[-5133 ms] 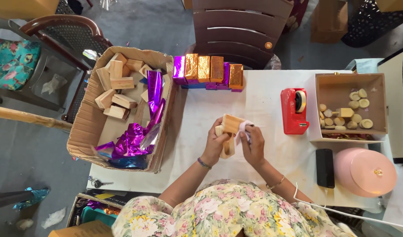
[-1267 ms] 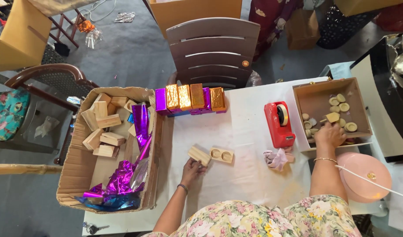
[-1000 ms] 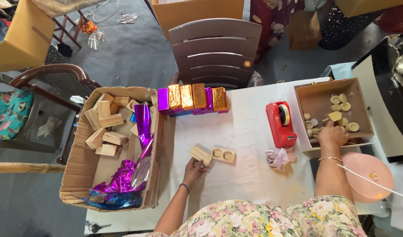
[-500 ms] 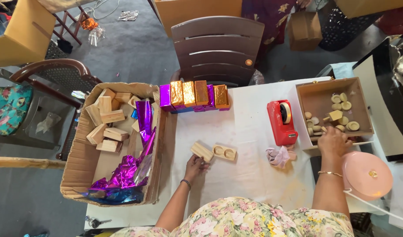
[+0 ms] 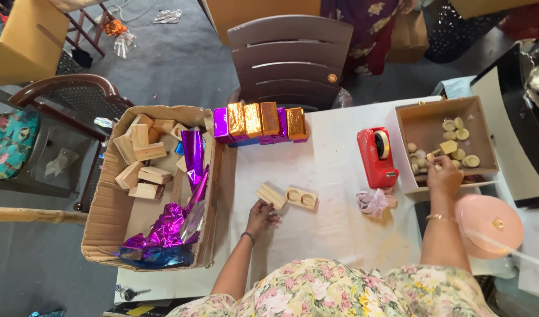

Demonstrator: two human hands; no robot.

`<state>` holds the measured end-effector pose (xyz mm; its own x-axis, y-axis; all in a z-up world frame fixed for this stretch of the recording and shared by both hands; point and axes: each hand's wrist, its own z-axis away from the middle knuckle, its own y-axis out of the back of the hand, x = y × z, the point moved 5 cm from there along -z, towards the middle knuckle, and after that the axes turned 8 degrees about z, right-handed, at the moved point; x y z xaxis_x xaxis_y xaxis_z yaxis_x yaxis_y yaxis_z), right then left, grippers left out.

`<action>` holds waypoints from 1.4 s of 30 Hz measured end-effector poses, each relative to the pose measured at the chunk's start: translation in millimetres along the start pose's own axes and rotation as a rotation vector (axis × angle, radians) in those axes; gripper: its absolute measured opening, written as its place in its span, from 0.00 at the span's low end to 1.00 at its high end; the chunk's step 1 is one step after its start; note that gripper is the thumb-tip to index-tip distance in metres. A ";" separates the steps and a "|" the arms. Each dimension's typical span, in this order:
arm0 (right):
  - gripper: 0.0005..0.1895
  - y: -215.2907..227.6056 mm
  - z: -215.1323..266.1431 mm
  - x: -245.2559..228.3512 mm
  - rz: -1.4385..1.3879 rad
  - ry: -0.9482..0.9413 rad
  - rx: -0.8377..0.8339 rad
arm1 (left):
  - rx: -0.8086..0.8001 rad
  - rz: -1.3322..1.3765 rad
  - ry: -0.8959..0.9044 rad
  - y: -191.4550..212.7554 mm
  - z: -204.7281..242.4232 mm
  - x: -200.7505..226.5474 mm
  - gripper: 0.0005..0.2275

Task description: Wrapping small wooden blocks and other items in decorative foil and paper.

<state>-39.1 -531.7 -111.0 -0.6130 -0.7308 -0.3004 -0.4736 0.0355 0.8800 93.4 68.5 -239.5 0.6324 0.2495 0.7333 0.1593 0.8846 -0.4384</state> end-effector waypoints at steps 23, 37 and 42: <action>0.09 -25.6 185.9 -340.5 -0.464 0.791 -0.675 | 0.056 -0.060 -0.035 0.7 0.5 -3.0 0.12; 0.14 -58.4 143.4 -250.5 -1.050 -0.061 -0.952 | 0.072 -0.056 -0.024 -0.5 -0.4 -4.9 0.11; 0.11 -56.2 175.4 -248.9 -0.742 -0.163 -1.004 | 0.081 -0.100 -0.038 -0.4 2.0 -4.5 0.12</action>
<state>29.2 -232.2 -150.3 -0.5105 -0.2573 -0.8205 -0.0919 -0.9324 0.3496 88.9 67.8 -241.6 0.5872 0.1717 0.7910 0.1576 0.9343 -0.3198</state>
